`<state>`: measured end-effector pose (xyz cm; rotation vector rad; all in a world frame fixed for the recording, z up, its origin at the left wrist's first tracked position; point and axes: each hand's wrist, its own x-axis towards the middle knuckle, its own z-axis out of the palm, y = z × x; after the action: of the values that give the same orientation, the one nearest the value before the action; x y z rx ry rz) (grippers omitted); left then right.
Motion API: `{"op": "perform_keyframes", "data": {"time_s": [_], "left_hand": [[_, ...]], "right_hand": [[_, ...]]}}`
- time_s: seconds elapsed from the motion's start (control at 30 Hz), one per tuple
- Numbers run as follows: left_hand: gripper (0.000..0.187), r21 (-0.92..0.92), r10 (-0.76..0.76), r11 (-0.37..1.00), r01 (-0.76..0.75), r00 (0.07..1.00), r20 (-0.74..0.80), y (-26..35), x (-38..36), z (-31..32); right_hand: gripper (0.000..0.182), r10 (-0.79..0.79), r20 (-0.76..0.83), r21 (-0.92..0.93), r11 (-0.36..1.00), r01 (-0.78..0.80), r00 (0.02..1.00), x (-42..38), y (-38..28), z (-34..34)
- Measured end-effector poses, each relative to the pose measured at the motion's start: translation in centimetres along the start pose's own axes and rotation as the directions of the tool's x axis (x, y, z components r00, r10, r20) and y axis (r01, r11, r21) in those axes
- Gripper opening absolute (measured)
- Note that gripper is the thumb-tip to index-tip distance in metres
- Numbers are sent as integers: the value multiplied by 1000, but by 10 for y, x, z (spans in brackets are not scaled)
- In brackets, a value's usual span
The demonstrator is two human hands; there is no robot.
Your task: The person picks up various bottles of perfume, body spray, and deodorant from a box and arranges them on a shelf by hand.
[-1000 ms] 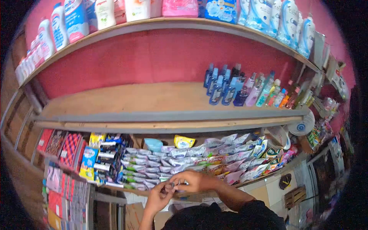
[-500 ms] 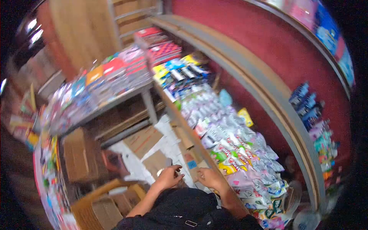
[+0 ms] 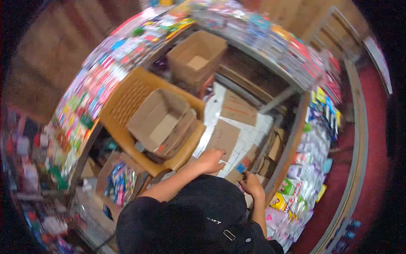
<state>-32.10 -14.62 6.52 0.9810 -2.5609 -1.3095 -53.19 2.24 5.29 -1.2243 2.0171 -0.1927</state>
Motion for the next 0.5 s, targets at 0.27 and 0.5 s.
{"op": "perform_keyframes", "data": {"time_s": [0.27,0.5], "left_hand": [[42,-65,-389,921,384,909,-148,-69,-133,-30],[37,-111,-595,799,591,751,-286,-162,-259,13]], "right_hand": [[38,-204,92,-180,959,217,975,9,-96,42],[45,-251,297,-219,921,322,921,-22,-159,121]]}}
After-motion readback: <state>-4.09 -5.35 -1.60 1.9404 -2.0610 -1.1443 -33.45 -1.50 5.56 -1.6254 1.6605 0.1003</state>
